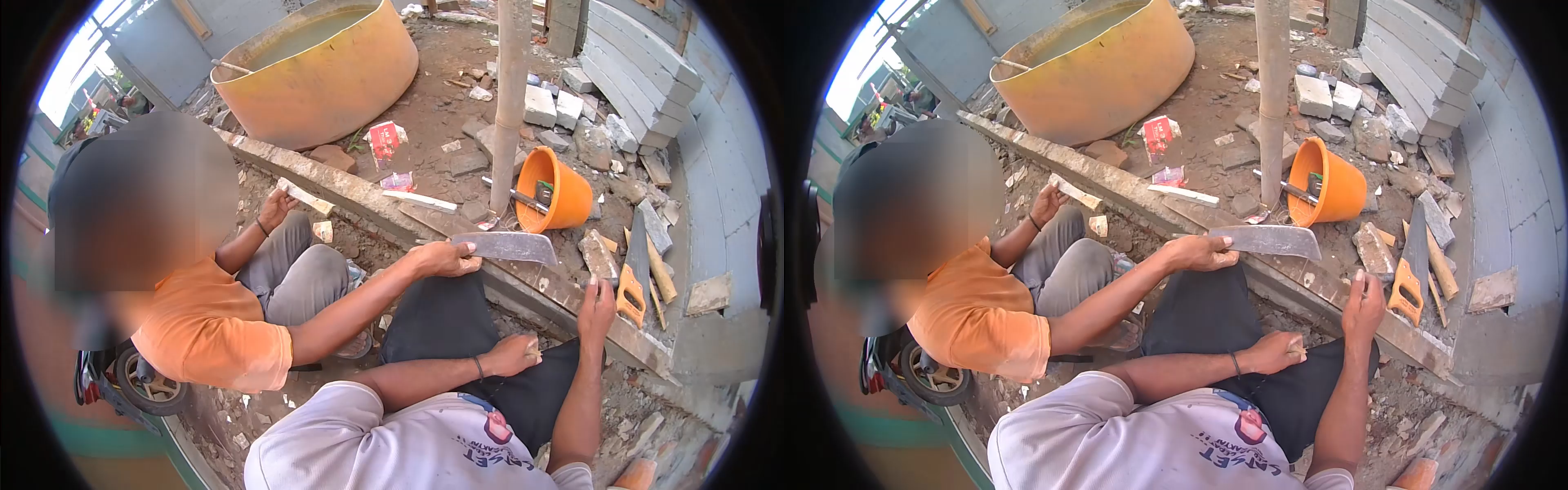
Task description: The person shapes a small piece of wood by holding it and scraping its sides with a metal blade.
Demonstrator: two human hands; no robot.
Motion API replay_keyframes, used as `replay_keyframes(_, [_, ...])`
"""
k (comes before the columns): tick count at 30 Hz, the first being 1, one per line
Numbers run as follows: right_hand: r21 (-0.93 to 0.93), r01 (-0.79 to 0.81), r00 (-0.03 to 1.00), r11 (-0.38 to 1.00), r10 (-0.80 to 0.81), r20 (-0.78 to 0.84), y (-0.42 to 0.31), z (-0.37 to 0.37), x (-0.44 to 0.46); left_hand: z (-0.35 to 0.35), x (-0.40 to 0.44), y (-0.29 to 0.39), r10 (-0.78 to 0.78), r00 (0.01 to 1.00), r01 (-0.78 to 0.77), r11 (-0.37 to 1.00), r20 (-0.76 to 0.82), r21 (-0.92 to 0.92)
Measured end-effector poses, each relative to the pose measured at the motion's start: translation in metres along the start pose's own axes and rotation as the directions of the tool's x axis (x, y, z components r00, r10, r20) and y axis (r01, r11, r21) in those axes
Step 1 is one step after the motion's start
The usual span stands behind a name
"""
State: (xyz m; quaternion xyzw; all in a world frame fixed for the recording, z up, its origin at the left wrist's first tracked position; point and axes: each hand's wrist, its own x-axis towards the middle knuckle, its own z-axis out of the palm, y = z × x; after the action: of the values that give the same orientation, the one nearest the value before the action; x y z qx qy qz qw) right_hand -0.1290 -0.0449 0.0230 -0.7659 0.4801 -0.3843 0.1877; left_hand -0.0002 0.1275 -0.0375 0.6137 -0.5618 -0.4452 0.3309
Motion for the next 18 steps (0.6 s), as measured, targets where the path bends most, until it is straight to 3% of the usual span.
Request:
replay_keyframes(2, [0.124, -0.183, 0.976, 0.975, 0.165, 0.142, -0.039, 0.007, -0.003, -0.004, 0.001, 0.004, -0.007, 1.000, 0.007, 0.999, 0.005, -0.041])
replay_keyframes(4, [0.214, -0.300, 0.953, 0.930, 0.281, 0.116, -0.078, 0.016, -0.005, -0.005, 0.002, 0.007, -0.006, 1.000, 0.007, 0.998, 0.022, -0.056])
replay_keyframes(5, [-0.007, 0.002, 1.000, 1.000, -0.002, 0.007, -0.081, 0.022, -0.003, -0.005, 0.003, 0.004, -0.010, 1.000, 0.011, 0.998, 0.013, -0.056])
replay_keyframes(6, [-0.247, 0.286, 0.953, 0.926, -0.302, -0.027, -0.084, 0.027, -0.004, -0.005, 0.001, 0.003, -0.018, 1.000, 0.018, 0.998, 0.002, -0.053])
replay_keyframes(7, [-0.253, 0.278, 0.955, 0.927, -0.295, -0.031, -0.090, 0.030, -0.004, -0.007, 0.002, 0.002, -0.015, 1.000, 0.015, 0.999, 0.012, -0.051])
replay_keyframes(9, [-0.174, 0.474, 0.871, 0.863, -0.431, 0.236, -0.099, 0.032, -0.004, -0.007, 0.001, 0.002, -0.020, 1.000, 0.021, 0.998, 0.017, -0.052])
replay_keyframes(10, [-0.183, 0.464, 0.877, 0.867, -0.420, 0.233, -0.093, 0.037, -0.004, -0.006, 0.000, 0.002, -0.017, 0.999, 0.018, 0.998, 0.031, -0.052])
replay_keyframes(12, [-0.139, 0.438, 0.824, 0.888, -0.335, 0.457, -0.077, 0.055, -0.003, -0.005, 0.003, -0.002, -0.010, 1.000, 0.011, 0.995, 0.010, -0.098])
replay_keyframes(16, [-0.203, 0.484, 0.823, 0.851, -0.365, 0.435, -0.064, 0.064, -0.008, -0.008, 0.003, 0.002, -0.044, 0.999, 0.044, 0.998, -0.002, -0.047])
replay_keyframes(18, [-0.220, 0.559, 0.816, 0.799, -0.484, 0.317, -0.060, 0.068, -0.008, -0.007, 0.002, 0.001, -0.039, 0.999, 0.039, 0.997, 0.000, -0.063])
